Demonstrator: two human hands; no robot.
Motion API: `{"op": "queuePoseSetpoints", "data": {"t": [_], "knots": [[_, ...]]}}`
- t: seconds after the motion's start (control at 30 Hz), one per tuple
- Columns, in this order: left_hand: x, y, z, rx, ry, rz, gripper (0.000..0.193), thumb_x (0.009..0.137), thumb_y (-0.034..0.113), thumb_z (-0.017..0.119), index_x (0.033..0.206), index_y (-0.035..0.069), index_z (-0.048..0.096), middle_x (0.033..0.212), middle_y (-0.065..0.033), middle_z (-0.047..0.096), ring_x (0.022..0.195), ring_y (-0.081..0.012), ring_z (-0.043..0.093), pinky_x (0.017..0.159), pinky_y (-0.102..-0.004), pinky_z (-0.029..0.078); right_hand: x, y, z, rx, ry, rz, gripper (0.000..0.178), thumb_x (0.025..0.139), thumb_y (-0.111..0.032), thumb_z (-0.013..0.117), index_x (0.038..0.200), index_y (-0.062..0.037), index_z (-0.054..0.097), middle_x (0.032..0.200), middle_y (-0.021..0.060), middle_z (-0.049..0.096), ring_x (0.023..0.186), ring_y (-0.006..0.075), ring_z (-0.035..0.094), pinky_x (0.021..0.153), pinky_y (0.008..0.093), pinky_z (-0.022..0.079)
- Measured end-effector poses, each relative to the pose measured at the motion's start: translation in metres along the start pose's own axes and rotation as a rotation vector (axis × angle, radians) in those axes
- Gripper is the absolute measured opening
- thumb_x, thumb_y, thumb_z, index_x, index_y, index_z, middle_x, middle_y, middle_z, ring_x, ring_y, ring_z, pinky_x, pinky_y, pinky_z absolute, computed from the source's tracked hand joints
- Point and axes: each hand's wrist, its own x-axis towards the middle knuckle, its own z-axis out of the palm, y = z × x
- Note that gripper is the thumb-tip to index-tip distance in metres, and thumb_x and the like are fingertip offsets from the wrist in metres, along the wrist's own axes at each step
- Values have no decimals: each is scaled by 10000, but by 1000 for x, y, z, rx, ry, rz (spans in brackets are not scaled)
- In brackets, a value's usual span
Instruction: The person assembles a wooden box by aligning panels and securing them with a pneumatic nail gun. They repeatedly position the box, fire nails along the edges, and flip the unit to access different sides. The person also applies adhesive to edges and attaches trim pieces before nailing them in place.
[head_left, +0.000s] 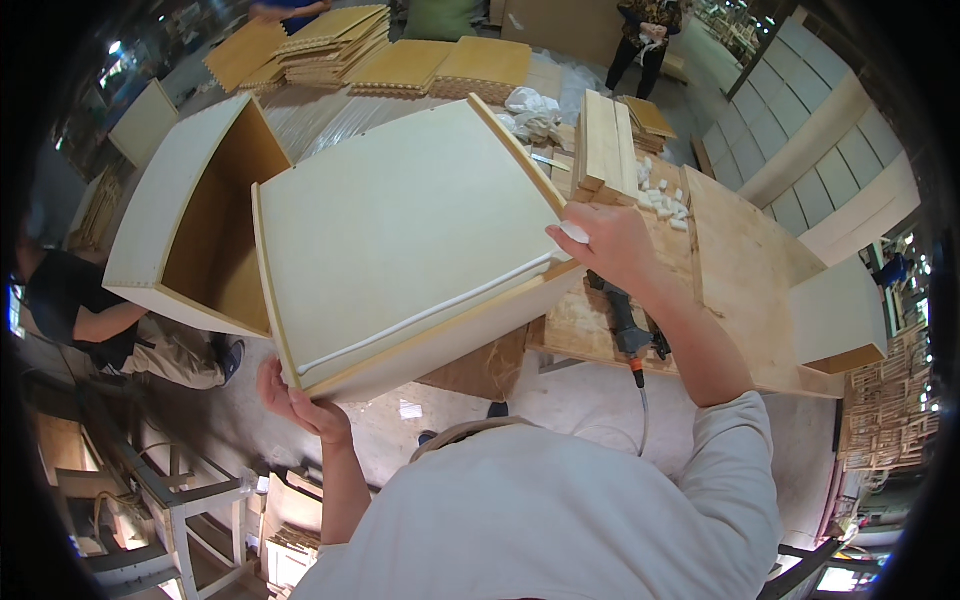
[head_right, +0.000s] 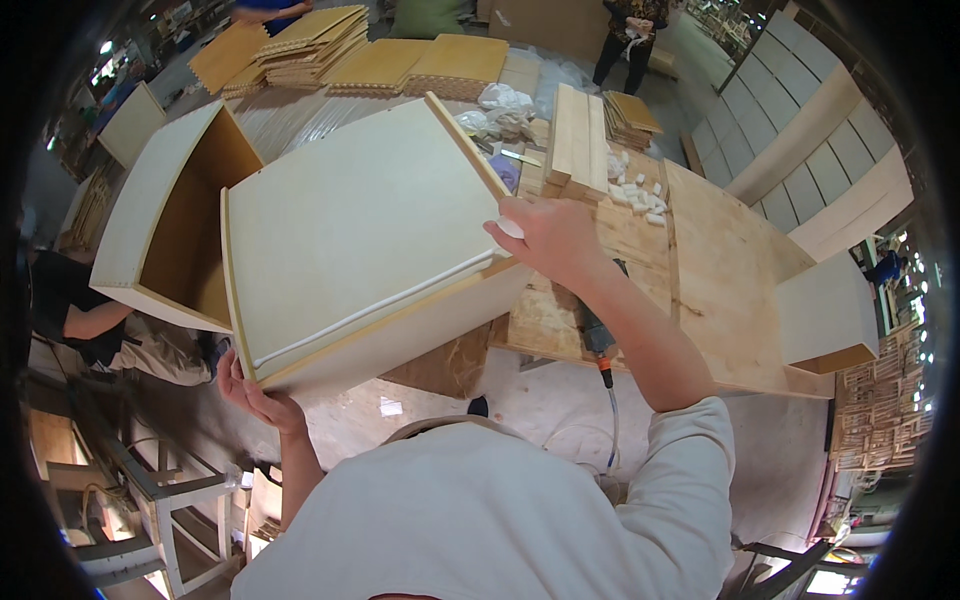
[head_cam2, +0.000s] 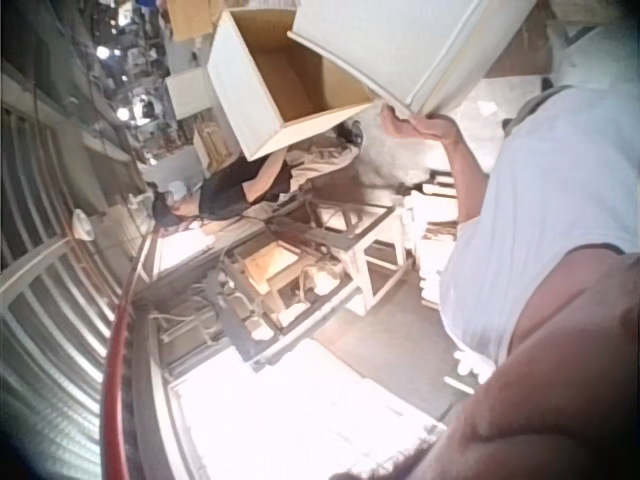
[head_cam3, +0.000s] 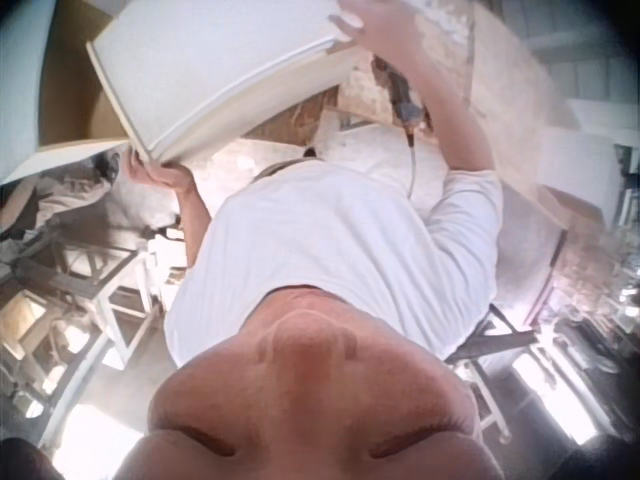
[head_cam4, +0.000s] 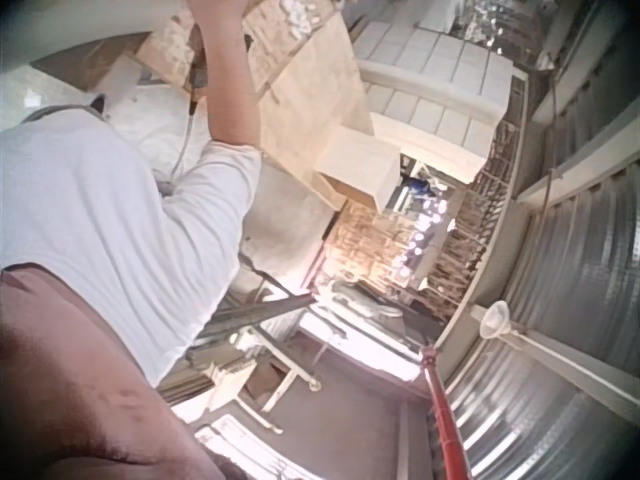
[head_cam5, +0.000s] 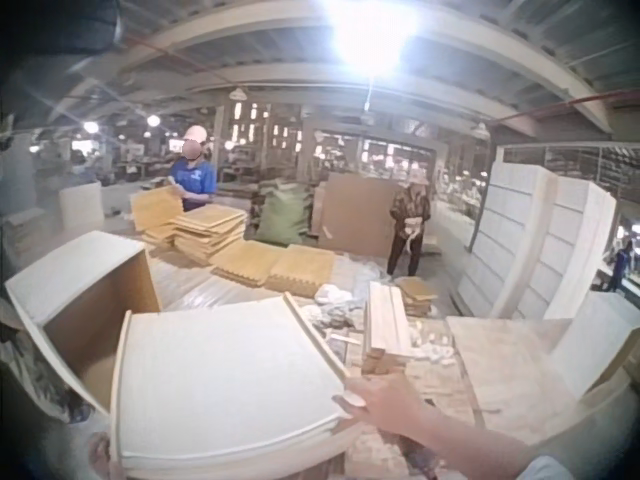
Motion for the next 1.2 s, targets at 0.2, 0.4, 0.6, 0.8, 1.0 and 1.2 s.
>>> {"op": "queuePoseSetpoints", "data": {"t": [0.2, 0.4, 0.6, 0.8, 1.0, 1.2], "knots": [[1, 6, 8, -46, 89, -62, 525, 902, 307, 380, 1288, -39, 299, 1142, -178, 451, 1004, -223, 454, 893, -356, 381, 3, 22, -10, -34, -31, -76, 236, 834, -280, 664, 736, -94, 558, 617, 70, 564, 569, 259, 581, 509, 354, 456], [0, 3, 3, 67, 91, 5, 466, 930, 261, 331, 1229, -82, 433, 1307, -143, 370, 1114, -206, 477, 968, -358, 399, 10, 36, -23, -154, -150, -289, 176, 796, -247, 682, 767, -124, 559, 648, 42, 542, 605, 234, 591, 518, 343, 466], [1, 7, 13, 135, 188, 25, 478, 920, 281, 342, 1220, -80, 432, 1268, -149, 408, 1114, -230, 474, 962, -350, 393, 23, 62, -38, -148, -267, -412, 162, 770, -209, 683, 850, -125, 570, 759, 42, 571, 708, 235, 614, 579, 351, 478], [2, 14, 22, 246, 263, 42, 490, 903, 307, 369, 1214, -67, 427, 1205, -151, 455, 1080, -238, 477, 955, -368, 384, 11, 125, 17, 329, -70, 56, 186, 812, -216, 631, 938, -79, 634, 840, 117, 587, 822, 312, 613, 699, 388, 485], [2, 6, 15, 326, 228, 111, 482, 941, 315, 344, 1136, -86, 525, 1226, -178, 425, 1049, -243, 499, 902, -369, 420, -12, 153, 167, 583, 32, 545, 164, 801, -198, 637, 877, -56, 666, 971, 136, 614, 872, 309, 605, 754, 391, 481], [6, 5, 18, 402, 197, 208, 501, 960, 308, 294, 1076, -72, 600, 1200, -191, 449, 1016, -255, 528, 859, -373, 455, 5, 173, 219, 815, 158, 846, 218, 802, -201, 609, 976, -77, 654, 1074, 143, 611, 975, 268, 606, 811, 398, 482]]}}
